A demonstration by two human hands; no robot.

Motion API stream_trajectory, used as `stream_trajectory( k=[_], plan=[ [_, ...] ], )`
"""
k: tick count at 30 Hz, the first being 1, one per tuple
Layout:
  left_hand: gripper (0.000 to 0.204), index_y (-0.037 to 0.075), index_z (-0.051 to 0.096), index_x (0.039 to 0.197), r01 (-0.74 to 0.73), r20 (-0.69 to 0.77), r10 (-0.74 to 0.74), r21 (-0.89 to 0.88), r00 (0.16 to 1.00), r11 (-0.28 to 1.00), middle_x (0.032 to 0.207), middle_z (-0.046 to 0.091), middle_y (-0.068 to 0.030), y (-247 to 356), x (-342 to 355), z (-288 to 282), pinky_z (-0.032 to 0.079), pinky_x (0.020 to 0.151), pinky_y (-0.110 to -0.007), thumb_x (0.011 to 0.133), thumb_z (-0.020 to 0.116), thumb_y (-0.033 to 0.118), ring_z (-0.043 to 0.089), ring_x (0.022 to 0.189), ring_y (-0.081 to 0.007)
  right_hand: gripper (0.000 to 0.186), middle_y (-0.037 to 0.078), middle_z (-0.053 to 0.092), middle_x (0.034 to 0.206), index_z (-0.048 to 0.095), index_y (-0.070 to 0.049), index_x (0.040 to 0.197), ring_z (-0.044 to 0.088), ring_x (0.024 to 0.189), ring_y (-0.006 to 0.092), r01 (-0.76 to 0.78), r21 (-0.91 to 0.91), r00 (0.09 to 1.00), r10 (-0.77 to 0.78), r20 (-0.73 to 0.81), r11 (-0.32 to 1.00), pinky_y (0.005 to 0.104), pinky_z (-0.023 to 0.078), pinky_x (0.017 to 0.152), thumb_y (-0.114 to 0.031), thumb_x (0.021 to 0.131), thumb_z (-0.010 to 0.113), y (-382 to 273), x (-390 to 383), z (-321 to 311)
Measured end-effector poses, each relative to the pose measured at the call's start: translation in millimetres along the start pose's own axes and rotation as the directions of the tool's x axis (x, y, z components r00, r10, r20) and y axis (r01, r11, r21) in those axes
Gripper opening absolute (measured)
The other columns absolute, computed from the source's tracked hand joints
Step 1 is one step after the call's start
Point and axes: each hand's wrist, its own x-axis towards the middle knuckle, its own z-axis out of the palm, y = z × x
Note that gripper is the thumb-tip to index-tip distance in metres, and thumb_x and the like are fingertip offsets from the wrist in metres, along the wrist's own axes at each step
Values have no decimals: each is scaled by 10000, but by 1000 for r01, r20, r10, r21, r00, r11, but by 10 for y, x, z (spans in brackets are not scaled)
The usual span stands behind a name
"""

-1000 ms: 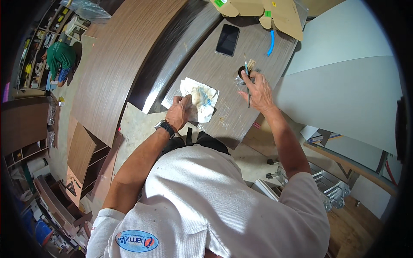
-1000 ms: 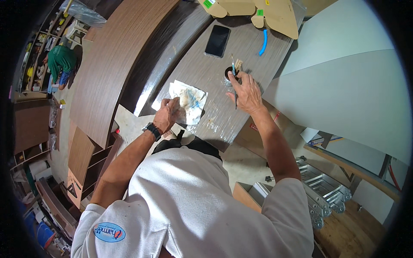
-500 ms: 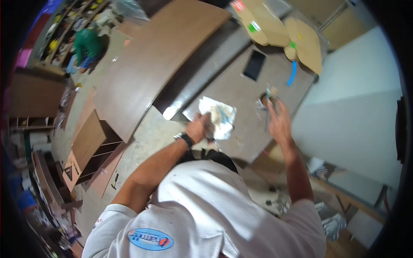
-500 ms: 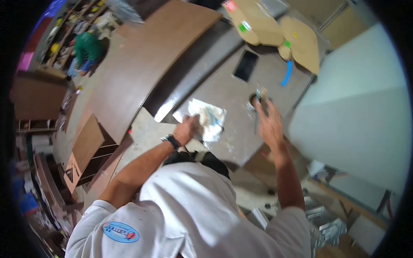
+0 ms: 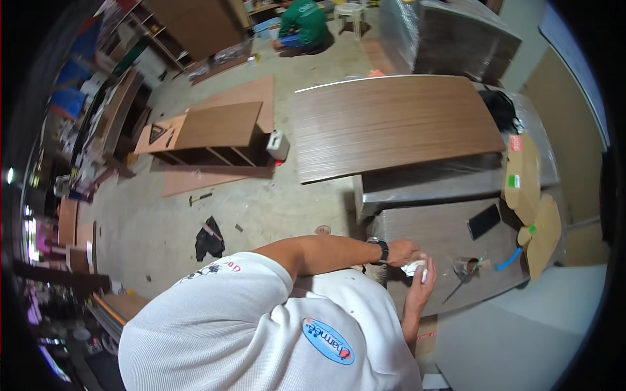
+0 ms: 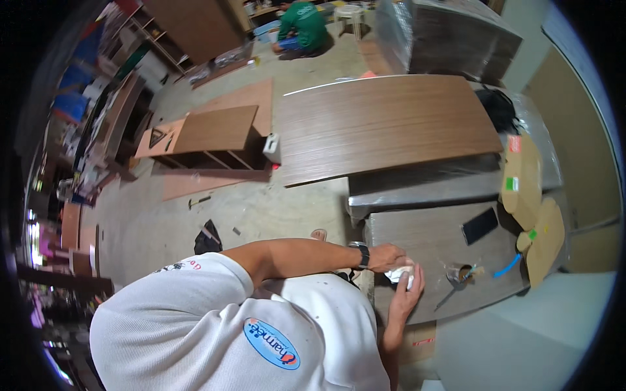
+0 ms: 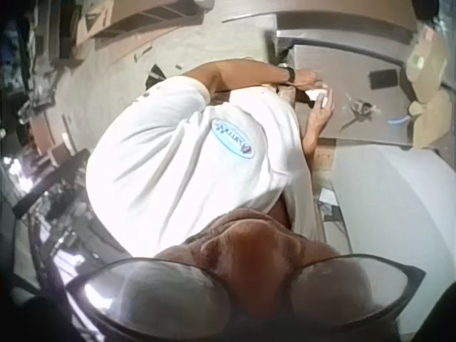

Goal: The person applies a liquid from a small cup to the edge of a wood panel with a small brush, wipes the panel with a cloth, and carries it to another station.

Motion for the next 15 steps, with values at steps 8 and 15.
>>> stream_trajectory(
  k=[8,15],
  plan=[
    [526,-50,716,1034,171,-29,-183,-239,983,956,911,716,-270,206,-489,-329,537,783,-478,1057,528,442,704,853,-401,257,86,698,1088,715,25,1075,635,1039,191,-430,496,886,247,392,755,348,507,960,-72,867,833,79,368,24],
    [429,-43,687,1194,190,104,-164,-338,981,922,1026,729,-254,73,-930,-692,529,893,-462,1020,568,330,695,1000,-389,315,110,664,1075,696,20,1129,618,1067,245,85,279,874,-206,440,956,385,478,982,-142,878,796,-583,446,-68]
  ],
)
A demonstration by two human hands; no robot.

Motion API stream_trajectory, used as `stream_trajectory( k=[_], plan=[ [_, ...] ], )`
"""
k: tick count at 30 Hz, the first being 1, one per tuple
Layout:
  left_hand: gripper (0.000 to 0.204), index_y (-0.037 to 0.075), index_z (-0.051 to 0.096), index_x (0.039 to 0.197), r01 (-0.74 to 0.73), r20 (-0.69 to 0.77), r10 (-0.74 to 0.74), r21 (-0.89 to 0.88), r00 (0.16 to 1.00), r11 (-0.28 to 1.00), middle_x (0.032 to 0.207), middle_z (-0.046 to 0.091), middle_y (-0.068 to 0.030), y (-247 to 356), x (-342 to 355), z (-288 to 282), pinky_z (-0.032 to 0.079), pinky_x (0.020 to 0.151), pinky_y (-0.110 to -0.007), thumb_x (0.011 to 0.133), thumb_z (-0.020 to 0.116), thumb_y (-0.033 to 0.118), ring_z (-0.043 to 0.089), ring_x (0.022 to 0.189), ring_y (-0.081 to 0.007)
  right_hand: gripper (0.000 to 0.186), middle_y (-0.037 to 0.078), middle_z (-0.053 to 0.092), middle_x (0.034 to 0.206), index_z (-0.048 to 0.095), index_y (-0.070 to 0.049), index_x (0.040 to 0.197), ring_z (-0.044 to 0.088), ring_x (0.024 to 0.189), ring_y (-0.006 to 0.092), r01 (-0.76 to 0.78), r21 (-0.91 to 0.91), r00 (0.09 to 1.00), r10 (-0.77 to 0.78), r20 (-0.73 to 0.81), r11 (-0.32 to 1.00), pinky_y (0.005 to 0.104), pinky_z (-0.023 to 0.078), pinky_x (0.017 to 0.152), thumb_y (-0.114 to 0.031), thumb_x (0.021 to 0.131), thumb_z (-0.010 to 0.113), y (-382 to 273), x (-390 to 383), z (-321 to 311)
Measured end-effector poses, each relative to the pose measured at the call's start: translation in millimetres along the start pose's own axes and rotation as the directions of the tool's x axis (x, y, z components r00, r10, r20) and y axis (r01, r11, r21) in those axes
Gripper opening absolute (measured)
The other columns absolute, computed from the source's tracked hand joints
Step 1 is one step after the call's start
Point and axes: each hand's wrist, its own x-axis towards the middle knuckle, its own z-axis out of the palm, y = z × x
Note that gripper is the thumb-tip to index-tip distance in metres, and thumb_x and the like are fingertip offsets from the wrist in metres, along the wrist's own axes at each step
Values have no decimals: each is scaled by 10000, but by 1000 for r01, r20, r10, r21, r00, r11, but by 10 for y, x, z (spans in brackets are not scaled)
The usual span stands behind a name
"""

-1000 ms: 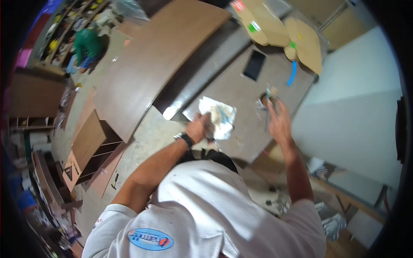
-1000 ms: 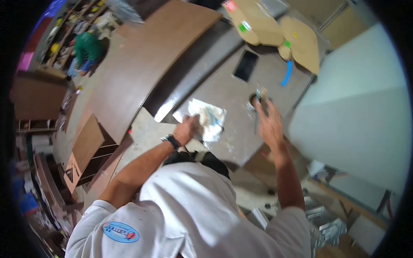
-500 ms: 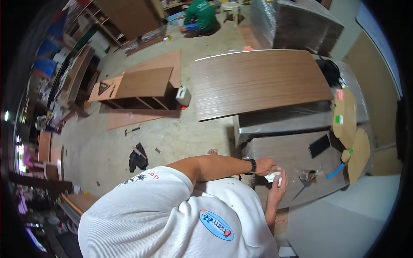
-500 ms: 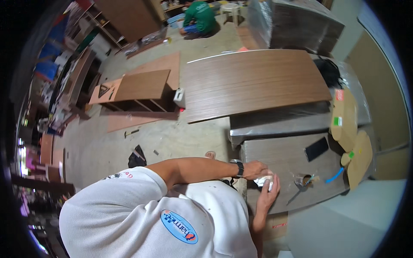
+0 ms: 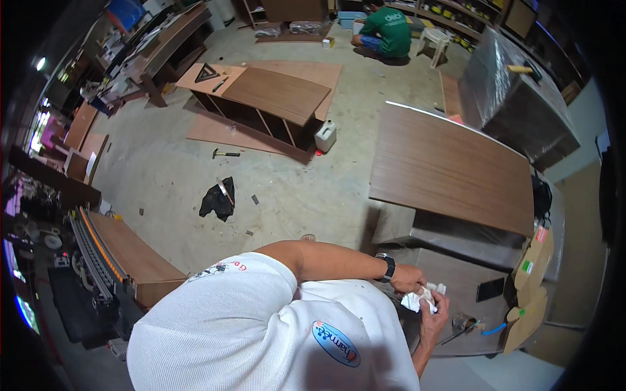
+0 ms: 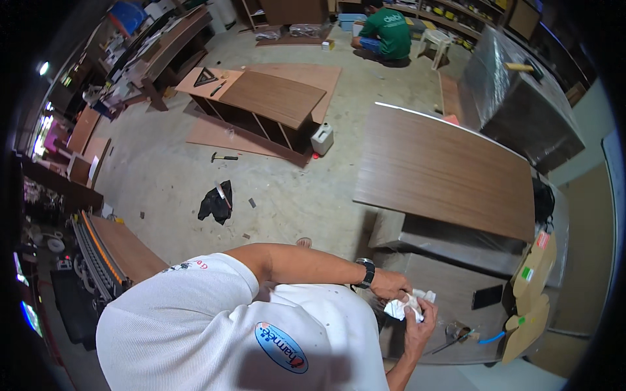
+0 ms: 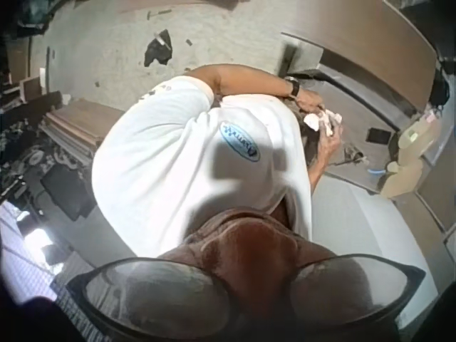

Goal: The person applies a liquid from a small cup to the edge of a wood panel with a small brush, wipes the panel with a cloth, and carries it to another station.

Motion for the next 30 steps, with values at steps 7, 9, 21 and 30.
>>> stream_trajectory(
  k=[7,9,21,30],
  plan=[
    [436,-64,715,1066,-309,-55,322,170,945,936,1051,719,-264,-98,-758,-487,507,912,-489,1031,537,333,674,1017,-423,321,89,589,683,597,3,831,528,634,259,-14,-212,996,32,82,977,409,470,622,-245,1028,653,-461,263,665],
    [449,-71,705,1021,-371,-62,387,184,920,910,1011,710,-273,-65,-1040,-694,499,888,-503,1035,525,339,675,975,-421,337,67,582,730,584,-2,818,521,693,214,-201,-88,974,209,92,976,390,472,684,-258,1023,662,-751,352,859],
    [537,-32,697,896,-196,-473,-11,-386,881,901,635,597,-77,47,-2775,-1714,462,533,-342,1087,530,441,568,552,-169,345,88,549,1033,594,-26,1017,544,955,210,235,167,904,-278,324,958,325,452,880,-196,839,835,-2568,792,1892],
    [763,64,643,866,-269,-358,17,-668,933,694,583,561,8,30,-3424,-2055,416,380,-241,1050,314,728,527,433,-62,225,45,582,944,569,-11,1096,517,855,126,182,129,950,-208,234,975,295,461,761,-204,1024,659,-3001,983,2590]
  ],
)
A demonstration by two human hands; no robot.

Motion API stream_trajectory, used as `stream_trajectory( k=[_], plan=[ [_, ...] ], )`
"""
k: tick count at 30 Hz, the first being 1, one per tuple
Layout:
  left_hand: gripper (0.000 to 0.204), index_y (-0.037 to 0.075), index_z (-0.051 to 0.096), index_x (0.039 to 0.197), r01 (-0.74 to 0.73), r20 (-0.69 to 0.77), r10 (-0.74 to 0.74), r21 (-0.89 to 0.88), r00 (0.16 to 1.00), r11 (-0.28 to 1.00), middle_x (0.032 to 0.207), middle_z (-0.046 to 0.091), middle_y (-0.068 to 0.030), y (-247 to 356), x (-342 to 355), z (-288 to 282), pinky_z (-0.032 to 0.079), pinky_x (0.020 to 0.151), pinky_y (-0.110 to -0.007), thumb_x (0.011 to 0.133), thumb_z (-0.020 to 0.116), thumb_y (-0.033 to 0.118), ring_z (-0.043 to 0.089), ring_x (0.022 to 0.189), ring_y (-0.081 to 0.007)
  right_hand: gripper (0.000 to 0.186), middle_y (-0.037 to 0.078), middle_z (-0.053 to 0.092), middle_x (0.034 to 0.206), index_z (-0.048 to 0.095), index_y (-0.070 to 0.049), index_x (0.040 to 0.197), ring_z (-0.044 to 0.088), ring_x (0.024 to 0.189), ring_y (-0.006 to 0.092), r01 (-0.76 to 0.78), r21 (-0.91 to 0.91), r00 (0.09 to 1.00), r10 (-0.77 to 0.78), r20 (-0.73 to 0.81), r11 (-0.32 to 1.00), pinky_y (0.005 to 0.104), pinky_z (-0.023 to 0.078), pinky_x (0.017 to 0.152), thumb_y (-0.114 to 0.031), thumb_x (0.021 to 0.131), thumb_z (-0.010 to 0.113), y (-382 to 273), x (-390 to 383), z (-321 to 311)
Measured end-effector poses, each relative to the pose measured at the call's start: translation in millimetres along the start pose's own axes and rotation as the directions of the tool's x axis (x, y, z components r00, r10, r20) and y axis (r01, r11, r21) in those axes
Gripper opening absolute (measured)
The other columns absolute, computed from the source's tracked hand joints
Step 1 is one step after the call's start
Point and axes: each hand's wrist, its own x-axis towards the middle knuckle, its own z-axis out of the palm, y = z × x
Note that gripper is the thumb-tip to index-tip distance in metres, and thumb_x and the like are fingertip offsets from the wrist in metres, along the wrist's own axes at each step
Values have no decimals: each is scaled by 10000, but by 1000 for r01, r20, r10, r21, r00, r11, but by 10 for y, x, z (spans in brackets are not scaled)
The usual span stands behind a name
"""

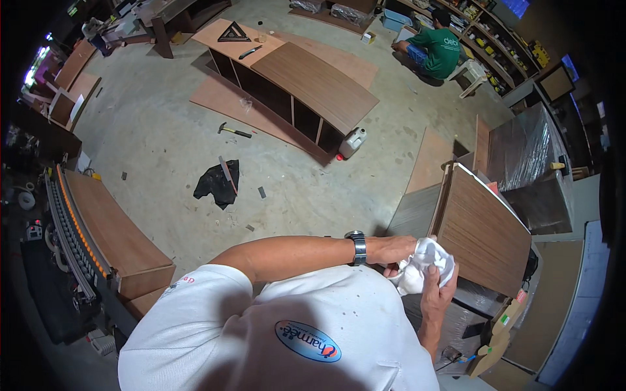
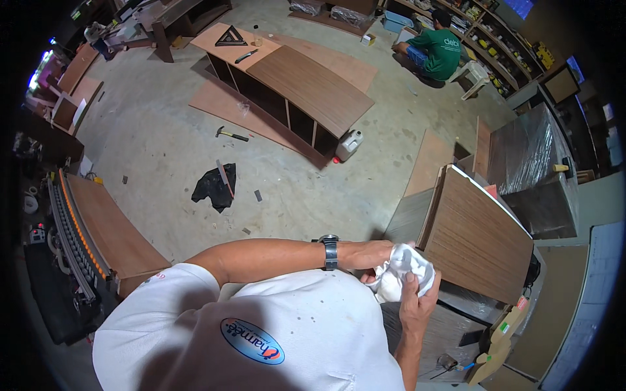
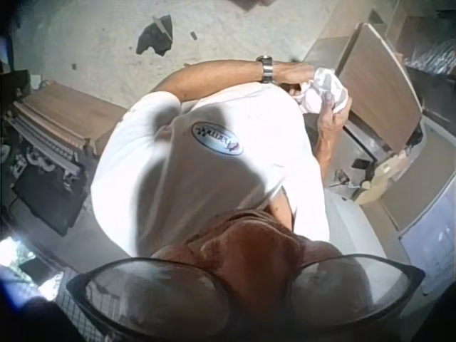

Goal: The person applies a liquid from a small cup to the edge of a wood panel with a small brush, wipes the panel with a cloth, and carries it to another station.

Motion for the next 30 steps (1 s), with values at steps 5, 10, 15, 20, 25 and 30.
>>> stream_trajectory(
  k=[5,10,15,20,25,30],
  plan=[
    [679,72,636,989,-10,71,8,32,997,999,651,569,28,36,-34,-69,402,399,-209,1053,379,697,507,451,-34,309,36,620,871,618,9,1002,539,805,122,-63,-27,992,60,-113,998,293,469,711,-294,1060,613,126,127,43],
    [414,21,599,1399,-35,166,48,-77,985,996,826,574,55,32,130,-47,397,515,-203,1100,574,306,480,639,-8,180,53,652,916,678,14,1095,632,863,172,115,-67,971,-126,-202,991,298,512,775,-76,941,700,90,147,-74],
    [494,-21,500,1514,17,156,-4,-84,988,996,1170,650,-6,50,108,-69,513,731,-242,1077,606,185,566,870,-45,302,106,694,983,731,-5,1098,683,881,242,91,-103,988,-102,-113,991,326,534,776,53,803,750,-56,136,-219],
    [328,9,679,1307,-223,137,177,519,975,825,922,738,-57,-136,414,131,524,660,-260,1047,650,206,599,709,-59,129,159,703,926,687,2,982,705,797,318,17,-173,949,-71,-308,985,367,545,699,17,860,725,160,-213,-371],
    [306,-13,693,1274,60,180,-190,553,965,831,872,742,-79,-17,703,502,542,619,-252,1009,694,141,637,664,-72,156,218,665,845,625,-10,868,687,769,384,-249,-273,864,86,-495,929,413,528,649,-80,866,765,300,-635,-596],
    [241,-32,728,1180,55,148,-172,582,974,812,760,716,-71,-92,1086,570,567,606,-256,1022,680,144,674,635,-106,263,243,652,811,625,1,849,645,782,463,-465,-351,725,122,-677,813,504,502,698,-218,925,748,801,-933,-1172]
  ],
)
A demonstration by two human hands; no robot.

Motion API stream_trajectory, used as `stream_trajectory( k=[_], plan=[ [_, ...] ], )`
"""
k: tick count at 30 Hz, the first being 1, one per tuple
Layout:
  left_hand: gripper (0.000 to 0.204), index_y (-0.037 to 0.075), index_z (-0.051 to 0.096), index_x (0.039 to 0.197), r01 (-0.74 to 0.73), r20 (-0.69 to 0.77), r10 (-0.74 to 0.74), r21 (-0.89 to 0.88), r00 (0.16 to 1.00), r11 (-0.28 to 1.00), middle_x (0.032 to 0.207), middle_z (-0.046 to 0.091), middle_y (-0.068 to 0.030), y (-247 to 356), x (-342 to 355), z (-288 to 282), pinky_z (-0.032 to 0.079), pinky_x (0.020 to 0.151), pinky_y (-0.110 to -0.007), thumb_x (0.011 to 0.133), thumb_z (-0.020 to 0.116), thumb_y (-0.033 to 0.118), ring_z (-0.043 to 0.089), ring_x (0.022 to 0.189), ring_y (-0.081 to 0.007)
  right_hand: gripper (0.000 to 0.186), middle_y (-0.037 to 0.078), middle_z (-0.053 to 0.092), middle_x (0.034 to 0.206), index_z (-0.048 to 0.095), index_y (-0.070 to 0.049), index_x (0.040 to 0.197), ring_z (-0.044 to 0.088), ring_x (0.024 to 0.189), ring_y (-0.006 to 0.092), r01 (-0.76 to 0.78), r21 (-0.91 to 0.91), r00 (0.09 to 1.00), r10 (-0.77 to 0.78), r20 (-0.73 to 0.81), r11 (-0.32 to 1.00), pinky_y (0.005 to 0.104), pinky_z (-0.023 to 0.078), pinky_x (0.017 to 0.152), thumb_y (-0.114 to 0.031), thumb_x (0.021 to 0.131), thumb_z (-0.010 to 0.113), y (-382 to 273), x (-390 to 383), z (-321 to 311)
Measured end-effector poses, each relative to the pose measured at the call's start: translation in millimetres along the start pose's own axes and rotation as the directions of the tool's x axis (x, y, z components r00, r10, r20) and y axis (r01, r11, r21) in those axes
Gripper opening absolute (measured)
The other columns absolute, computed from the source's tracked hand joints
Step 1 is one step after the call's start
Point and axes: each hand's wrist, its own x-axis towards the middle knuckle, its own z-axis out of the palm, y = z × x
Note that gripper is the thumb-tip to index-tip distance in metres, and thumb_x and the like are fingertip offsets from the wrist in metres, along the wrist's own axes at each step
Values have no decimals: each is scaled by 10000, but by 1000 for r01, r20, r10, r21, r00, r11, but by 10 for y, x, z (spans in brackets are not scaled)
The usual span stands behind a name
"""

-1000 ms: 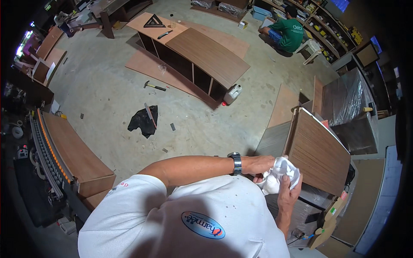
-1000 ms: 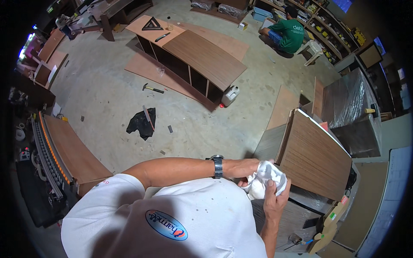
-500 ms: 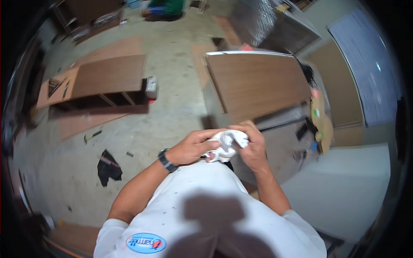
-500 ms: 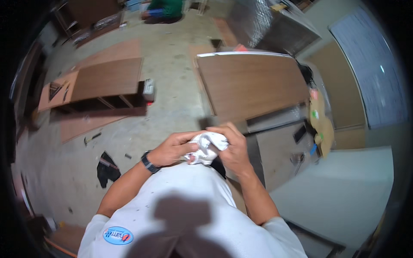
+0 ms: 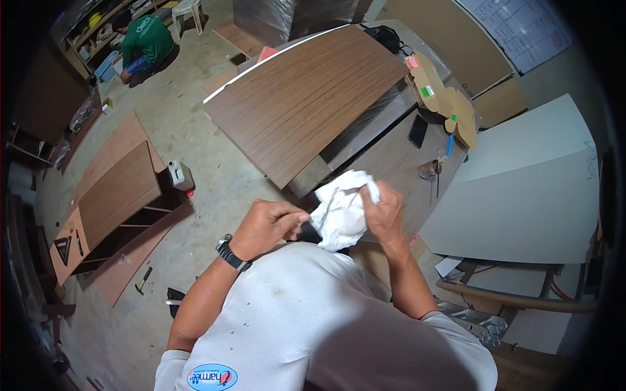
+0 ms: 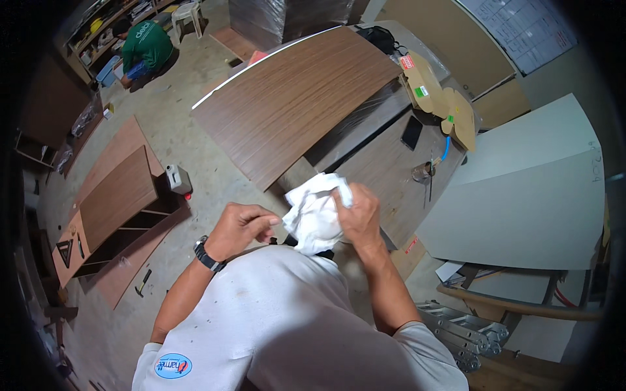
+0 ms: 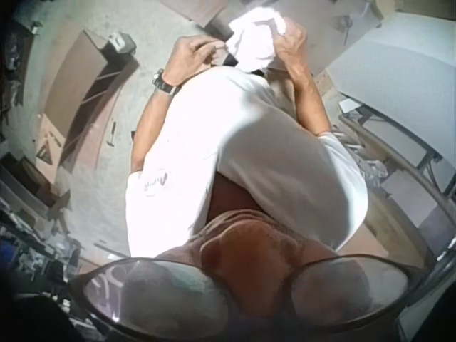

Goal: The person applies a liquid from a small cup to the edge of a wood panel with a small brush, wipes the panel with a cloth, and carries it to another station.

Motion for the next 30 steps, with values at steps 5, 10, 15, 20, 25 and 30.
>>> stream_trajectory(
  k=[5,10,15,20,25,30],
  plan=[
    [296,-39,696,943,-12,-514,-121,-248,849,969,696,664,-66,-403,332,-328,552,593,-270,1048,658,236,672,630,-135,273,267,684,910,650,8,999,671,900,459,-332,-97,943,328,-53,938,505,513,777,-259,965,697,1322,533,-131],
    [381,2,659,901,-33,-757,-137,-205,639,978,712,630,-47,-852,455,-625,524,586,-257,1058,641,348,658,670,-126,301,249,713,848,677,1,1203,737,861,412,57,-466,996,-19,84,883,494,571,809,-188,972,635,2623,1255,-288],
    [449,46,678,1070,23,-860,-393,-408,324,912,900,675,-44,-819,561,-592,536,672,-292,1046,617,491,669,770,-138,243,213,716,793,735,13,1000,715,724,378,-198,-53,980,199,-1,979,440,558,712,-217,976,659,2662,2965,-359],
    [518,39,633,1294,76,-823,-505,-504,258,860,1110,653,-44,-763,819,-598,529,765,-313,1055,584,496,631,926,-137,486,269,713,891,726,44,1031,709,863,375,12,-168,999,-4,49,986,447,521,796,-427,1030,604,3268,4623,-149],
    [488,67,628,1237,95,-800,-535,-531,272,842,1064,633,-4,-614,1265,-635,528,809,-348,1052,578,516,614,907,-138,604,241,732,1132,705,28,1232,685,1033,351,151,-231,986,-130,103,961,417,500,956,-521,1056,525,4029,5631,264],
    [479,95,658,1117,69,-800,-535,-538,272,840,941,625,18,-664,1350,-666,497,763,-312,1063,537,555,573,825,-114,820,196,720,1187,707,4,1304,663,1019,274,-53,-178,914,119,387,983,380,511,866,-711,1016,426,4471,6303,538]
  ],
)
